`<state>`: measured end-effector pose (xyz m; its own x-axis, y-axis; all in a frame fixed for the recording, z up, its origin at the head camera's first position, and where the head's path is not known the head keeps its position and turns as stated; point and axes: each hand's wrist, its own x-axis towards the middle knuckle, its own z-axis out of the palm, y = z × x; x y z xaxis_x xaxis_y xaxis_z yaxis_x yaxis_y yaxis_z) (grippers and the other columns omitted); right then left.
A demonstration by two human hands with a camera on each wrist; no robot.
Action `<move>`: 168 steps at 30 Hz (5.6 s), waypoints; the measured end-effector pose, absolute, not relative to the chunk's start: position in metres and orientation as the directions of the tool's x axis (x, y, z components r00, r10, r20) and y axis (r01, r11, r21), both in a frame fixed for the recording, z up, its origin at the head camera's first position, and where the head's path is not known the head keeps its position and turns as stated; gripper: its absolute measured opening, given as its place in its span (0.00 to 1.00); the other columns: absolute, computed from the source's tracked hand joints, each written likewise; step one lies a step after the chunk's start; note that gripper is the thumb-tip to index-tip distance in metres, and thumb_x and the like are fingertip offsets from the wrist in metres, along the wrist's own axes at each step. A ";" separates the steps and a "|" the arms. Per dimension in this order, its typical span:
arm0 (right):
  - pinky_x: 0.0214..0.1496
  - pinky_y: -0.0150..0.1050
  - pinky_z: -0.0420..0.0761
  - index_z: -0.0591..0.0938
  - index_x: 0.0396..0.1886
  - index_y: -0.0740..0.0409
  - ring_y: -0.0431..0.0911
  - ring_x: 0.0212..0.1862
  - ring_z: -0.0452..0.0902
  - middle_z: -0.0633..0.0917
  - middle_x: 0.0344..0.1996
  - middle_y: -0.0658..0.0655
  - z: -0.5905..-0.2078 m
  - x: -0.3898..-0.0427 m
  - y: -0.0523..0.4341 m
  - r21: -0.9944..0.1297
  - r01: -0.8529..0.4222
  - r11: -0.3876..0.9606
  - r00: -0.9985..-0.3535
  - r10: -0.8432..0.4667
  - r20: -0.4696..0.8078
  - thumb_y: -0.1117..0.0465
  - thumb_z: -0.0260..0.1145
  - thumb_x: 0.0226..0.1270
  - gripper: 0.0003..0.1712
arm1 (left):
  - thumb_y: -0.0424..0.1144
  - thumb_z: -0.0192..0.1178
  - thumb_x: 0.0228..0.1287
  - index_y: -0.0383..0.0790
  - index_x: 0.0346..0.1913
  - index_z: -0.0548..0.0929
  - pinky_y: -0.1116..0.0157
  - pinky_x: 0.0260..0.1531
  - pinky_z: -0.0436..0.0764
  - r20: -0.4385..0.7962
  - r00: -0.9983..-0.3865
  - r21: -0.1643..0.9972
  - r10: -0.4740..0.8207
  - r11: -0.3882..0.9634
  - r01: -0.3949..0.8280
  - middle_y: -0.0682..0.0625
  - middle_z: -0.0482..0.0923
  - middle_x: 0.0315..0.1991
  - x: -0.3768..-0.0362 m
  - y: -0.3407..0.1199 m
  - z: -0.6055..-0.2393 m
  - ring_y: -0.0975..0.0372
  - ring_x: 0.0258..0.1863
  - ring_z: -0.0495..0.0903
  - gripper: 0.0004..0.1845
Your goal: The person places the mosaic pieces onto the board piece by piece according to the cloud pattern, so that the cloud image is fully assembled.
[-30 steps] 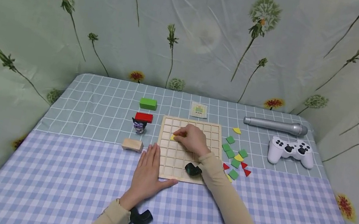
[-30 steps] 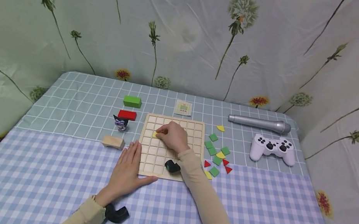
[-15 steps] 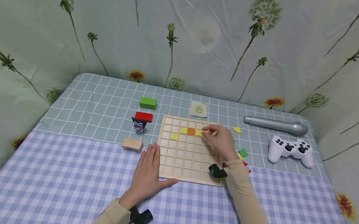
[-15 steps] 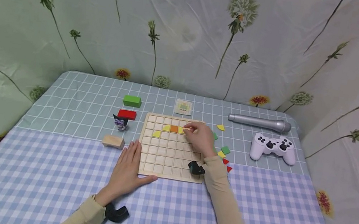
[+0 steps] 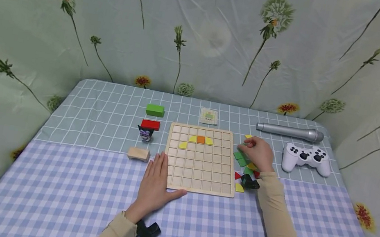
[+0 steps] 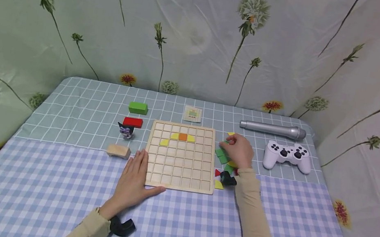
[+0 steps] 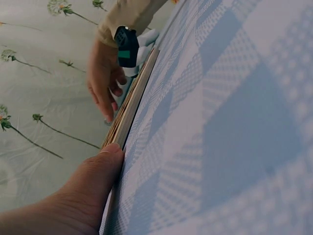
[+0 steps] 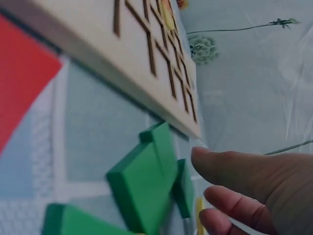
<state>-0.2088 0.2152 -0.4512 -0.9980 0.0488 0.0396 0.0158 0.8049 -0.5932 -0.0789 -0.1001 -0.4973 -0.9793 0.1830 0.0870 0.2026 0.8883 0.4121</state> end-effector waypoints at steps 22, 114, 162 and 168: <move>0.28 0.39 0.68 0.80 0.33 0.62 0.53 0.33 0.74 0.81 0.30 0.59 -0.450 -0.201 0.199 -0.704 -0.032 0.709 -0.997 0.032 0.077 0.58 0.71 0.56 0.13 | 0.75 0.56 0.47 0.30 0.74 0.43 0.57 0.70 0.35 0.095 -0.978 0.401 0.185 0.892 0.208 0.39 0.39 0.75 -0.079 -0.101 -0.499 0.52 0.73 0.34 0.65; 0.24 0.39 0.68 0.78 0.28 0.57 0.47 0.24 0.68 0.78 0.26 0.53 -0.435 -0.197 0.206 -0.664 -0.155 0.731 -0.971 -0.237 -0.034 0.59 0.74 0.55 0.12 | 0.74 0.58 0.47 0.28 0.73 0.45 0.56 0.70 0.37 0.120 -0.975 0.404 0.189 0.888 0.221 0.38 0.40 0.74 -0.079 -0.102 -0.499 0.50 0.73 0.36 0.65; 0.25 0.39 0.70 0.84 0.34 0.61 0.47 0.27 0.72 0.80 0.26 0.54 -0.432 -0.174 0.219 -0.484 -0.060 0.873 -0.996 -0.084 -0.028 0.49 0.73 0.54 0.19 | 0.78 0.52 0.47 0.32 0.74 0.44 0.59 0.70 0.36 0.121 -0.979 0.377 0.165 0.905 0.199 0.41 0.39 0.75 -0.081 -0.100 -0.503 0.54 0.73 0.35 0.65; 0.26 0.39 0.71 0.85 0.34 0.58 0.46 0.28 0.72 0.79 0.26 0.52 -0.432 -0.169 0.224 -0.439 -0.071 0.895 -0.986 -0.130 -0.107 0.48 0.75 0.50 0.19 | 0.78 0.53 0.46 0.32 0.74 0.44 0.58 0.70 0.36 0.108 -0.981 0.378 0.162 0.906 0.192 0.42 0.38 0.75 -0.080 -0.100 -0.504 0.54 0.73 0.35 0.65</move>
<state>-0.1693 0.2235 -0.4321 -0.9857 -0.1304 -0.1066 -0.0709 0.8955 -0.4394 -0.0801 -0.0996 -0.5036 -0.9808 0.1622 0.1082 0.1915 0.9056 0.3784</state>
